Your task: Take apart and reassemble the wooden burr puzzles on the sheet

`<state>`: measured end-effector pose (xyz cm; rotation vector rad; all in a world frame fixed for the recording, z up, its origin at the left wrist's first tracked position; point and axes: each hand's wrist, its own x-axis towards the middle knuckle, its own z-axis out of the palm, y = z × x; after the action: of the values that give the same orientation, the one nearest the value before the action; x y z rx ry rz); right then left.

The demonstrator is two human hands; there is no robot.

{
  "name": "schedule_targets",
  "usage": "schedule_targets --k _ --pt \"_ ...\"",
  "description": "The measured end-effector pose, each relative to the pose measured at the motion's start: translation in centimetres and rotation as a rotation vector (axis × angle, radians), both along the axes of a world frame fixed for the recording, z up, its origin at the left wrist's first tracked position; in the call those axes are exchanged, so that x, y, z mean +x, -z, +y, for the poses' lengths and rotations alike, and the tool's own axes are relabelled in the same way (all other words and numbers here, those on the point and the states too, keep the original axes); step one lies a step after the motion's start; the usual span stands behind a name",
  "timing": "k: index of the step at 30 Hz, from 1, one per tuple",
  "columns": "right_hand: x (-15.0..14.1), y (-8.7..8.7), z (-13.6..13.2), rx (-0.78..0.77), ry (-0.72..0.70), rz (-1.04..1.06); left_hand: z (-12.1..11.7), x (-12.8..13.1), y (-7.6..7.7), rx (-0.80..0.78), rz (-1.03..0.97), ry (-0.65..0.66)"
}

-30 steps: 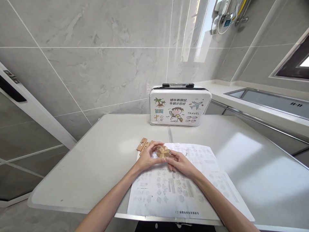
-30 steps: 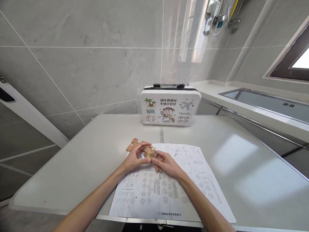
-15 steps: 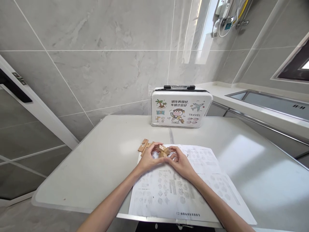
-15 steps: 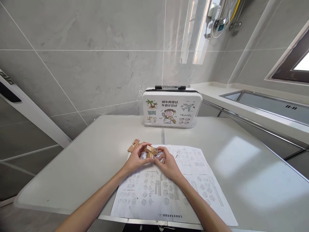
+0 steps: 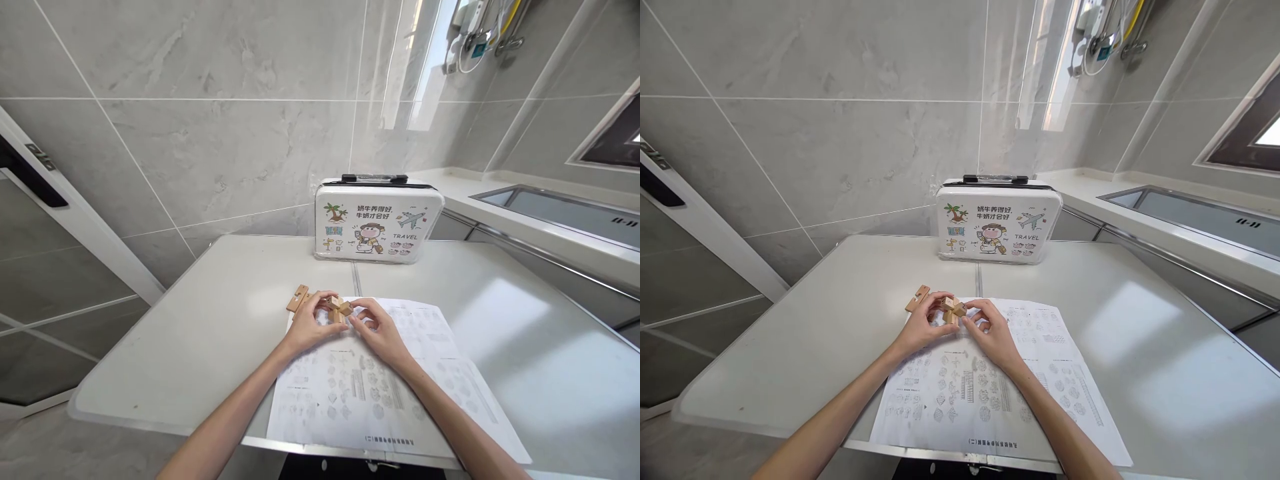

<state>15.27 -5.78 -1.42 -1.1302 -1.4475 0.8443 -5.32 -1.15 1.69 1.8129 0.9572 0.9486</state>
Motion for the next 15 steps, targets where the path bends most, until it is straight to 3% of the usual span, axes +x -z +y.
schedule_targets --k 7,15 --pt "-0.09 0.13 -0.01 -0.014 0.017 -0.034 0.19 -0.11 0.43 0.002 -0.004 0.011" --pt "0.2 0.51 0.16 0.022 0.05 -0.159 0.3 -0.18 -0.34 -0.002 -0.114 -0.011"
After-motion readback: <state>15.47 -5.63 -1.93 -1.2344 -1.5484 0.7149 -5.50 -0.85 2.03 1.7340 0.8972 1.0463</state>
